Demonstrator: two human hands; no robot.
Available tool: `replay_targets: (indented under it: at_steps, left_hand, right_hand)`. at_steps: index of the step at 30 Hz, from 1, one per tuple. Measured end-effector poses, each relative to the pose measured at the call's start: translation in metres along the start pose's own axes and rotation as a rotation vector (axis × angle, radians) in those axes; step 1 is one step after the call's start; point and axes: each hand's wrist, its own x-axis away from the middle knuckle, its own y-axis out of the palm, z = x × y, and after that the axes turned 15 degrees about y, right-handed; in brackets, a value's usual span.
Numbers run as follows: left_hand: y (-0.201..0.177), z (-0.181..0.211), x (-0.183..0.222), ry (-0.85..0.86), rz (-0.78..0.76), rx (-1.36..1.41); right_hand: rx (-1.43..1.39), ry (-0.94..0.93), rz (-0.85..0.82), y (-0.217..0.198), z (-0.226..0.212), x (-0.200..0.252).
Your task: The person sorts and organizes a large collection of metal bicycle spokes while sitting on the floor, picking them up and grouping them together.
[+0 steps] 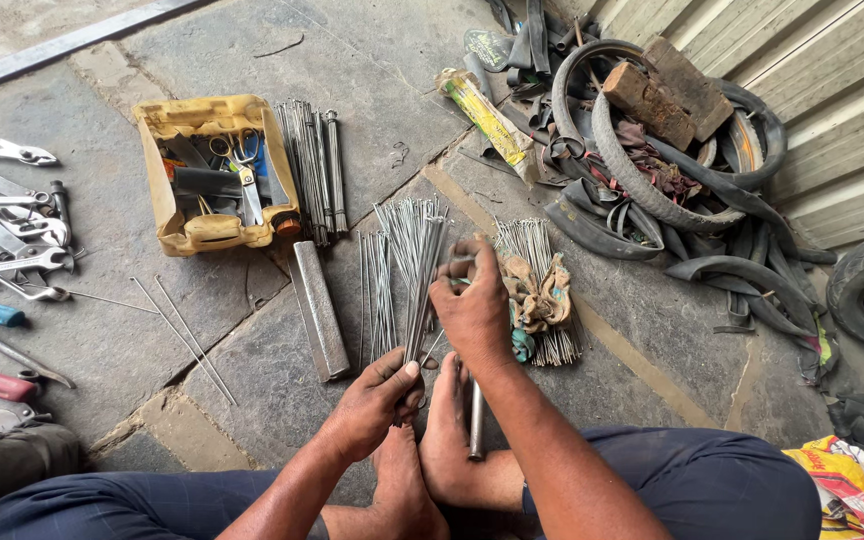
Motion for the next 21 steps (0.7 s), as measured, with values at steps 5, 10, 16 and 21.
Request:
replay_targets:
  at_steps: [5, 10, 16, 21]
  left_hand:
    - [-0.002, 0.005, -0.001, -0.011, 0.003, 0.015]
    - [-0.003, 0.005, -0.001, 0.002, -0.007, 0.019]
    - [0.000, 0.004, -0.002, -0.007, 0.027, -0.036]
    - [0.003, 0.006, -0.001, 0.017, 0.070, -0.128]
  right_hand:
    - [0.025, -0.265, 0.112, 0.005, 0.003, 0.004]
    - [0.108, -0.278, 0.115, 0.003, 0.012, -0.005]
    - [-0.120, 0.076, -0.083, -0.004, 0.001, -0.008]
    - [-0.153, 0.138, -0.084, -0.002, 0.007, -0.010]
